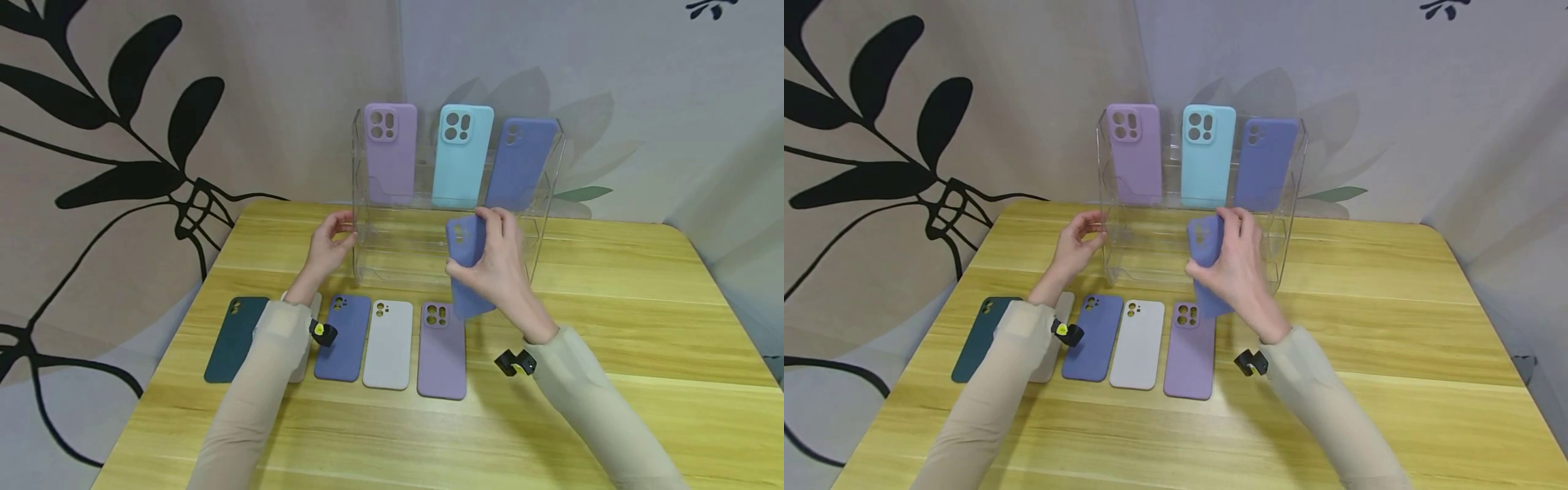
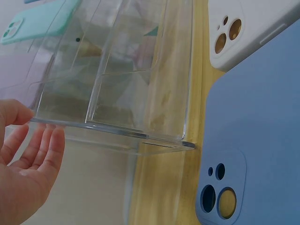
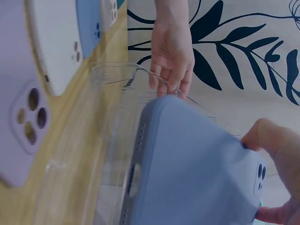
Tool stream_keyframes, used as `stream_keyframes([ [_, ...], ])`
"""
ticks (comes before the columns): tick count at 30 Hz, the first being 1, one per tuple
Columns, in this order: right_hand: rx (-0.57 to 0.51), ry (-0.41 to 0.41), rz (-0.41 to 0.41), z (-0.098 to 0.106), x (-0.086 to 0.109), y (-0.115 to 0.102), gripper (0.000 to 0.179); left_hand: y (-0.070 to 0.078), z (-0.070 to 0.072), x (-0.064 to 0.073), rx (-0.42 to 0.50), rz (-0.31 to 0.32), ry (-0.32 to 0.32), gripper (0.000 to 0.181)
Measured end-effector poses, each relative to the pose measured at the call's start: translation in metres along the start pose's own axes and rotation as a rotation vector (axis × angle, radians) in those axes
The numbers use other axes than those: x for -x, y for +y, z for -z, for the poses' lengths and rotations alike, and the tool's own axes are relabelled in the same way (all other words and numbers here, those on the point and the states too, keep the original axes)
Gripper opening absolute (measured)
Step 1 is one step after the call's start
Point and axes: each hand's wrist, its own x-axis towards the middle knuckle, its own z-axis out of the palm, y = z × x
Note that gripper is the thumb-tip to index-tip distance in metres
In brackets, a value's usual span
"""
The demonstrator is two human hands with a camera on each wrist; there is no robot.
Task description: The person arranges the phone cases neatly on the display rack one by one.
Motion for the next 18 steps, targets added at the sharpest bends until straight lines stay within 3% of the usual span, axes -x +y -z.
stream_keyframes([
  [8, -0.029, 0.053, 0.023, -0.013, -0.028, -0.019, 0.072, 0.0, 0.002, 0.0, -0.001, 0.002, 0.005, 0.038],
  [18, -0.089, 0.213, 0.127, -0.045, -0.065, -0.032, 0.071, 0.0, 0.001, 0.0, -0.001, -0.022, 0.004, 0.038],
])
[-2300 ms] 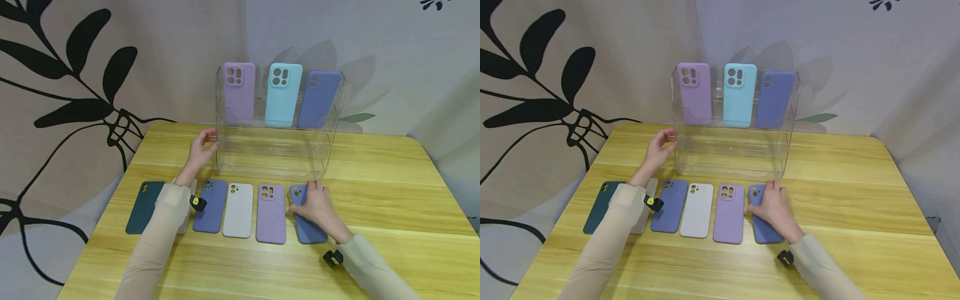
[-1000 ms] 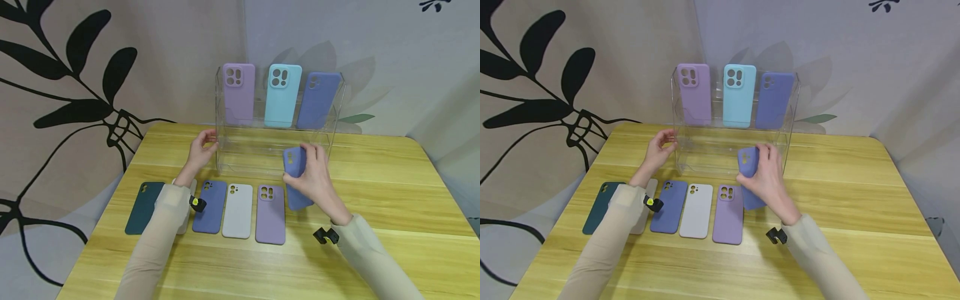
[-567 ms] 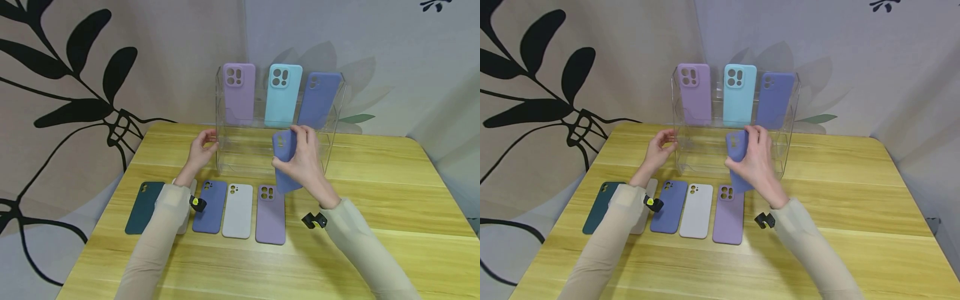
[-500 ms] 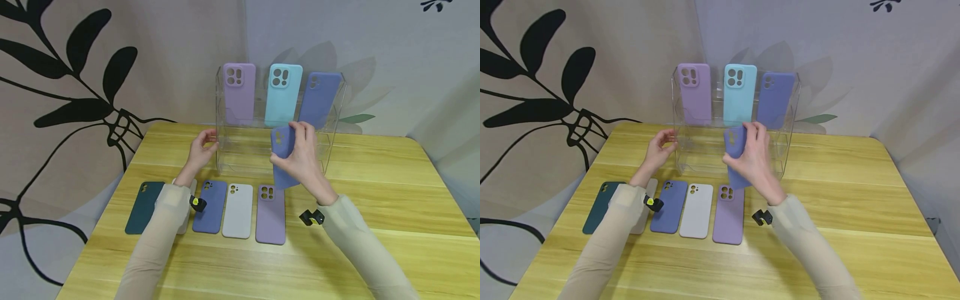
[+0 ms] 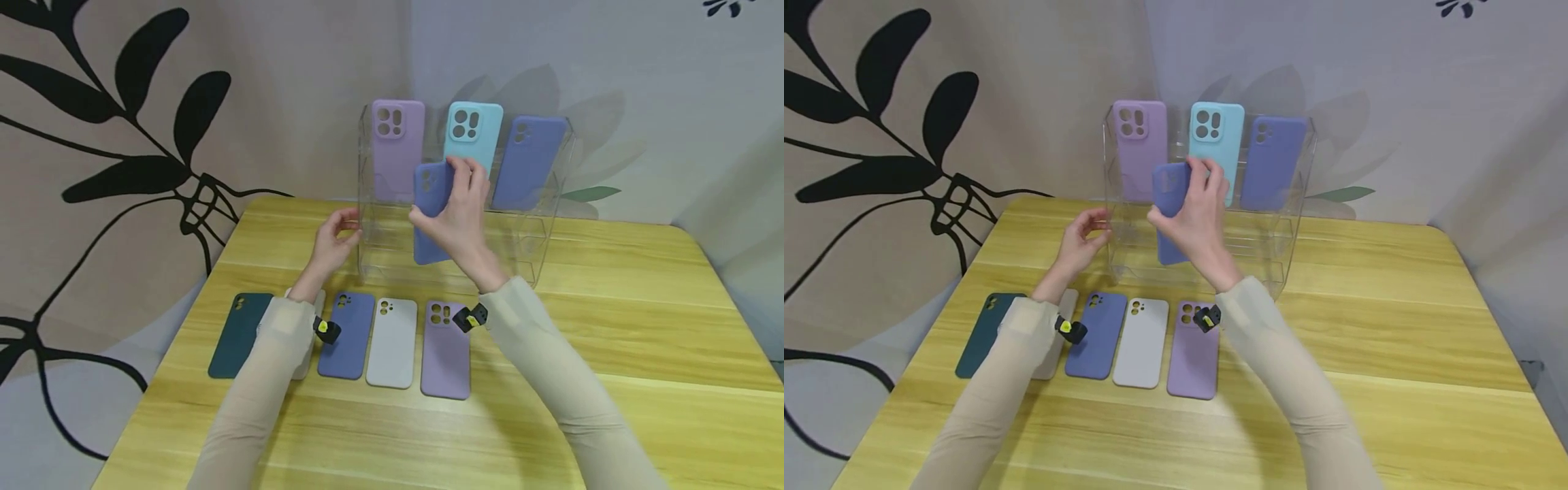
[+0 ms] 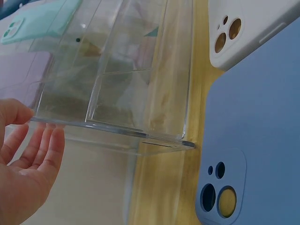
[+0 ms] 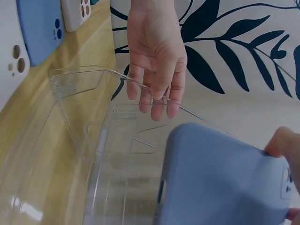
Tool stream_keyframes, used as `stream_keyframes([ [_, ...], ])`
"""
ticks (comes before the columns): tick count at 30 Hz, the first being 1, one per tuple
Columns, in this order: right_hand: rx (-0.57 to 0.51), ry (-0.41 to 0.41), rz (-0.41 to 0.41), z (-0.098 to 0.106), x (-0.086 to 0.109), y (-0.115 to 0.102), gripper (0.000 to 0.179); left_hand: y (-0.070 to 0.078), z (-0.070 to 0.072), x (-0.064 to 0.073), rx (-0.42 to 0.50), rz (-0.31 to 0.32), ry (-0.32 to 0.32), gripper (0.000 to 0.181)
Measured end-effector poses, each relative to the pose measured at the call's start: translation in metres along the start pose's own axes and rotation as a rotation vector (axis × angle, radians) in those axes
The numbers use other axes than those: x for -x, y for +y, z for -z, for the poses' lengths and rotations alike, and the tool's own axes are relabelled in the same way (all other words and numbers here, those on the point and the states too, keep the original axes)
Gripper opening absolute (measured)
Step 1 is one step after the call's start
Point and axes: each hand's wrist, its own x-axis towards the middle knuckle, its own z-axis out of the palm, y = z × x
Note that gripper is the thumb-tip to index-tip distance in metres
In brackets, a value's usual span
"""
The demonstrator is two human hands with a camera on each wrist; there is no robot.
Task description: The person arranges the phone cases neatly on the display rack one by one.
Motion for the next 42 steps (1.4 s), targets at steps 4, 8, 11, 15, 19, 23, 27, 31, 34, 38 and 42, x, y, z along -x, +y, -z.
stream_keyframes([
  [4, -0.002, 0.05, -0.004, -0.016, -0.011, -0.001, 0.073, 0.0, 0.0, -0.001, 0.003, -0.005, -0.006, 0.039],
  [8, 0.007, 0.092, -0.012, -0.03, -0.02, -0.001, 0.076, 0.001, 0.0, -0.001, 0.006, -0.013, -0.005, 0.039],
  [11, 0.006, 0.121, -0.016, -0.04, -0.023, -0.001, 0.077, 0.002, 0.0, -0.001, 0.008, -0.012, -0.006, 0.038],
  [15, 0.027, 0.185, -0.02, -0.053, -0.024, -0.002, 0.077, 0.002, 0.0, -0.001, -0.003, -0.007, -0.007, 0.038],
  [19, 0.07, 0.253, -0.028, -0.066, -0.022, -0.004, 0.076, 0.001, -0.001, -0.001, -0.019, -0.009, -0.001, 0.038],
  [23, 0.091, 0.297, -0.035, -0.075, -0.019, -0.007, 0.076, -0.016, 0.001, -0.007, -0.009, -0.015, 0.006, 0.039],
  [27, 0.105, 0.319, -0.05, -0.083, -0.015, -0.009, 0.076, -0.03, 0.001, -0.012, -0.004, -0.029, 0.021, 0.039],
  [31, 0.12, 0.32, -0.07, -0.089, -0.011, -0.007, 0.075, -0.032, 0.001, -0.012, -0.012, -0.043, 0.029, 0.037],
  [34, 0.129, 0.304, -0.089, -0.093, -0.008, -0.006, 0.075, -0.032, 0.001, -0.012, -0.013, -0.047, 0.029, 0.037],
  [38, 0.138, 0.284, -0.136, -0.098, -0.004, -0.005, 0.078, -0.032, 0.001, -0.012, -0.008, -0.044, 0.024, 0.037],
  [42, 0.166, 0.268, -0.191, -0.101, -0.002, -0.006, 0.079, -0.023, 0.001, -0.008, 0.0, -0.031, 0.01, 0.038],
])
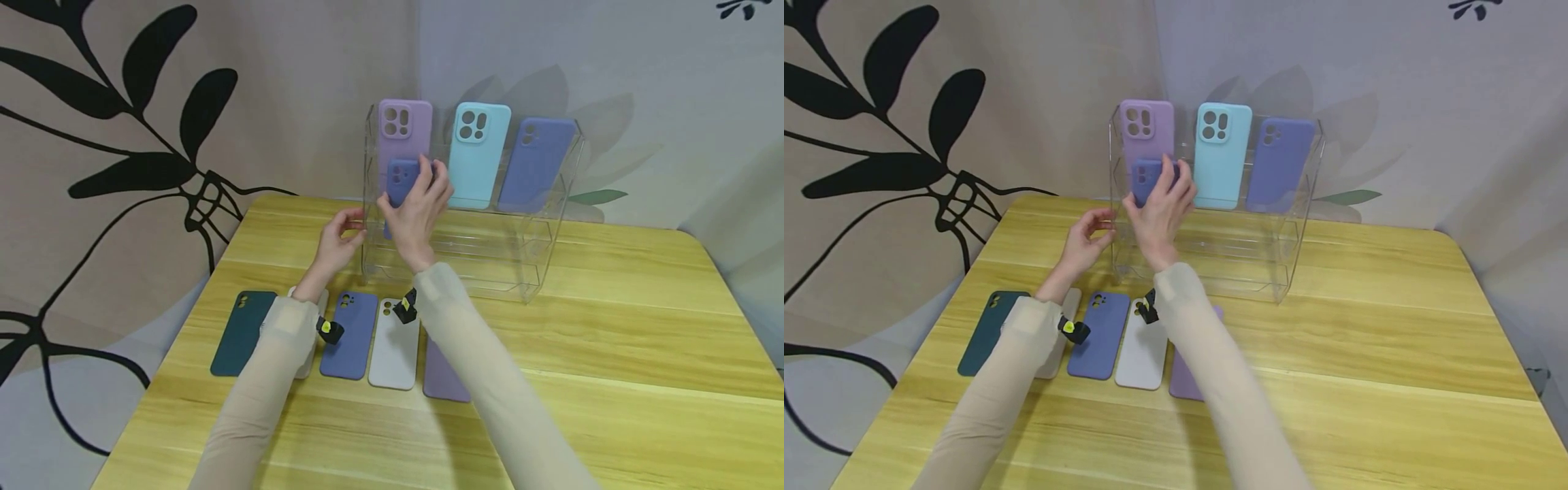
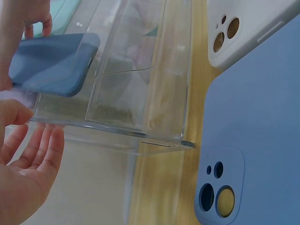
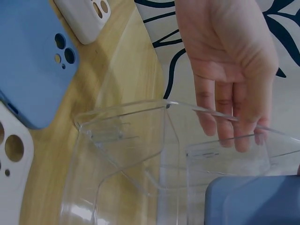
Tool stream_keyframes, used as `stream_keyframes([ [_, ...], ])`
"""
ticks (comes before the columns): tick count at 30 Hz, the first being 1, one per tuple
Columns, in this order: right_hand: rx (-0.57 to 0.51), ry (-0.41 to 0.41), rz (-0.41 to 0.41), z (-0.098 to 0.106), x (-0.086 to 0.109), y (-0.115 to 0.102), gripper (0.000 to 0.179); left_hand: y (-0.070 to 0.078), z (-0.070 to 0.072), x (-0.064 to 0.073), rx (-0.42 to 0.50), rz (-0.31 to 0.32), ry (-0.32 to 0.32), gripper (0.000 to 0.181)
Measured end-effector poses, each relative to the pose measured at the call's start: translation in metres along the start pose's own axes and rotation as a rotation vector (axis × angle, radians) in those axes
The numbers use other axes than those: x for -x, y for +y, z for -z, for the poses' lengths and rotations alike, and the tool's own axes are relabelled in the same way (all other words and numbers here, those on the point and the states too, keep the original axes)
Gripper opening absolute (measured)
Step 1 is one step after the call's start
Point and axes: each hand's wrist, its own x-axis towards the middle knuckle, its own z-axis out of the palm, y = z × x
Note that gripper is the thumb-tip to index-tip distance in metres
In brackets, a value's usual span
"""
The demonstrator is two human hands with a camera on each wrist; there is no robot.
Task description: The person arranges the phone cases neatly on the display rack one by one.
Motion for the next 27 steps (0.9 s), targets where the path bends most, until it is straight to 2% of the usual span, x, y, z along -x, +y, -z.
stream_keyframes([
  [5, 0.046, -0.009, -0.034, -0.002, 0.003, -0.005, 0.079, 0.02, -0.002, 0.007, -0.02, 0.009, -0.004, 0.037],
  [10, 0.063, -0.011, -0.057, -0.006, 0.006, -0.007, 0.079, 0.024, -0.002, 0.009, -0.022, 0.008, -0.004, 0.037],
  [14, 0.076, -0.001, -0.068, -0.009, 0.007, -0.008, 0.08, 0.019, -0.002, 0.007, -0.017, -0.004, 0.0, 0.037],
  [21, 0.073, 0.001, -0.067, -0.009, 0.009, -0.008, 0.081, -0.009, -0.001, -0.003, -0.009, -0.009, 0.008, 0.038],
  [27, 0.069, -0.008, -0.068, -0.008, 0.011, -0.006, 0.082, -0.008, -0.002, -0.002, -0.01, -0.017, 0.019, 0.037],
])
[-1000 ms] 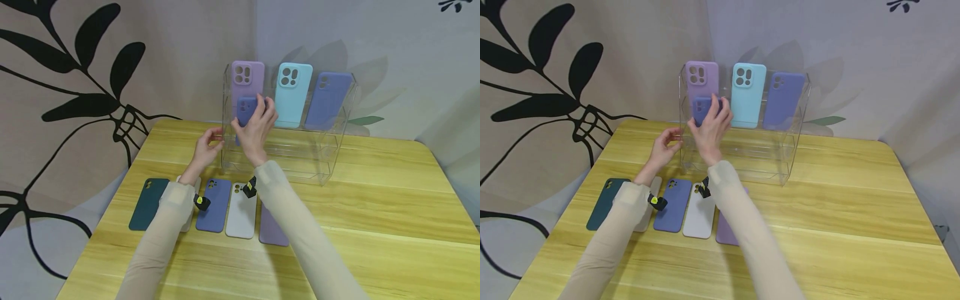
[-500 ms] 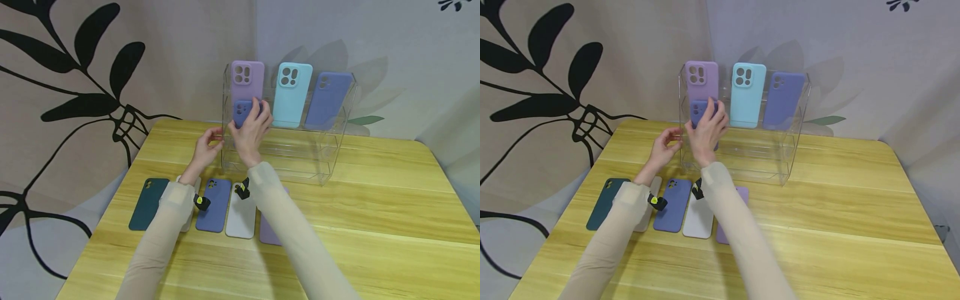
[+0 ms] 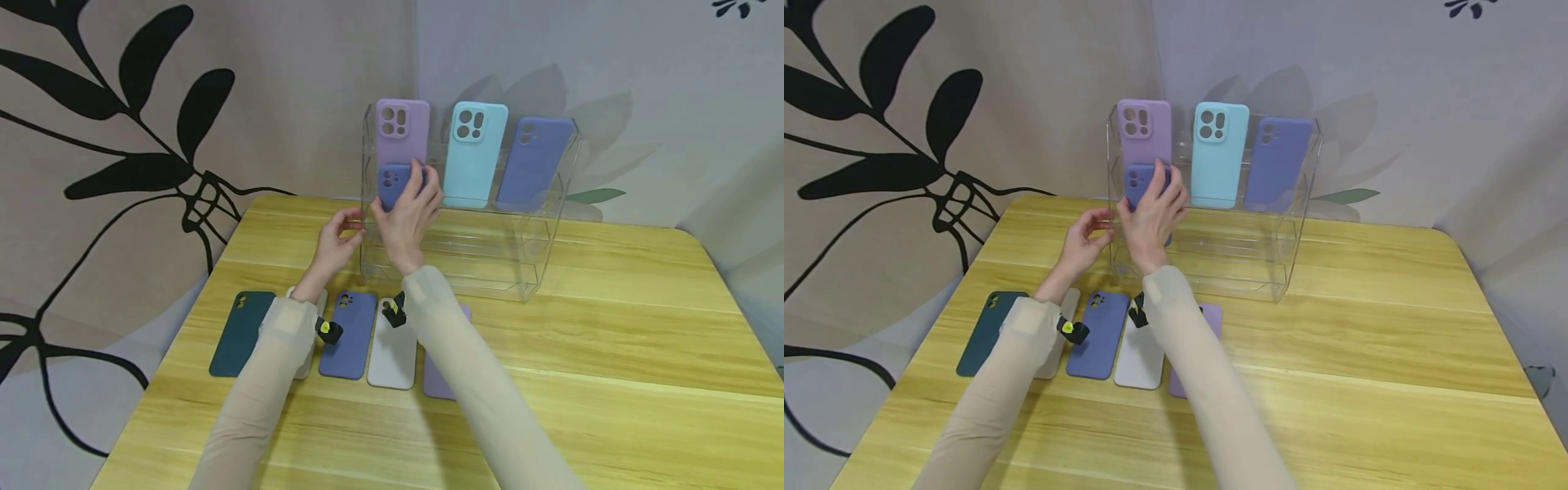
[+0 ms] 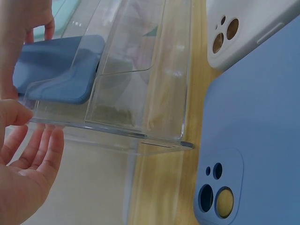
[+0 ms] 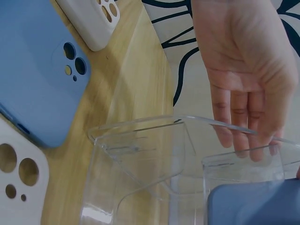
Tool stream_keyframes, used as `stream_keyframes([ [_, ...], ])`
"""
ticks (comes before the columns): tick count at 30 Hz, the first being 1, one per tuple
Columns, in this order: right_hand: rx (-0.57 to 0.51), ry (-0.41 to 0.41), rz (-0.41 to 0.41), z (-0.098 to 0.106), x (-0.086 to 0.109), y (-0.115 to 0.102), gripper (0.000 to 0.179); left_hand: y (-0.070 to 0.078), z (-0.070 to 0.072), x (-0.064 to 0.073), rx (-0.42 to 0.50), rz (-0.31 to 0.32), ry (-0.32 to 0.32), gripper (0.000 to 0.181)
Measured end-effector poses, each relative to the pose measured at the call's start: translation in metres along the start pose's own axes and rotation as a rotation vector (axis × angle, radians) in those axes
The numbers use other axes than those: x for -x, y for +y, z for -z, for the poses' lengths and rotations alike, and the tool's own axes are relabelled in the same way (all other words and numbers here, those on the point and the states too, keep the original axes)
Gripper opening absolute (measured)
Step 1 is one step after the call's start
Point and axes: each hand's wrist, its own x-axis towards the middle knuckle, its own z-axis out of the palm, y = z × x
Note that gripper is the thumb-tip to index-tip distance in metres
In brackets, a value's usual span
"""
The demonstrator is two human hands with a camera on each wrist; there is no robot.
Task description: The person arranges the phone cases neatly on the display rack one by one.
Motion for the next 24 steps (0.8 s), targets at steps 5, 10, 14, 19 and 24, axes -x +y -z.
stream_keyframes([
  [5, -0.016, -0.007, 0.012, 0.003, 0.003, 0.003, 0.085, -0.002, 0.001, 0.0, -0.004, 0.005, 0.003, 0.038],
  [10, -0.068, 0.003, 0.073, 0.011, 0.006, 0.008, 0.089, -0.002, 0.0, -0.001, -0.011, 0.001, 0.008, 0.038],
  [14, -0.132, 0.016, 0.143, 0.022, 0.004, 0.015, 0.086, -0.002, 0.0, -0.001, -0.016, 0.006, 0.0, 0.039],
  [19, -0.217, 0.057, 0.235, 0.037, -0.002, 0.027, 0.077, 0.011, -0.001, 0.003, 0.003, 0.011, -0.014, 0.038],
  [24, -0.272, 0.091, 0.276, 0.05, -0.007, 0.041, 0.069, 0.029, -0.001, 0.009, -0.004, 0.033, -0.015, 0.037],
])
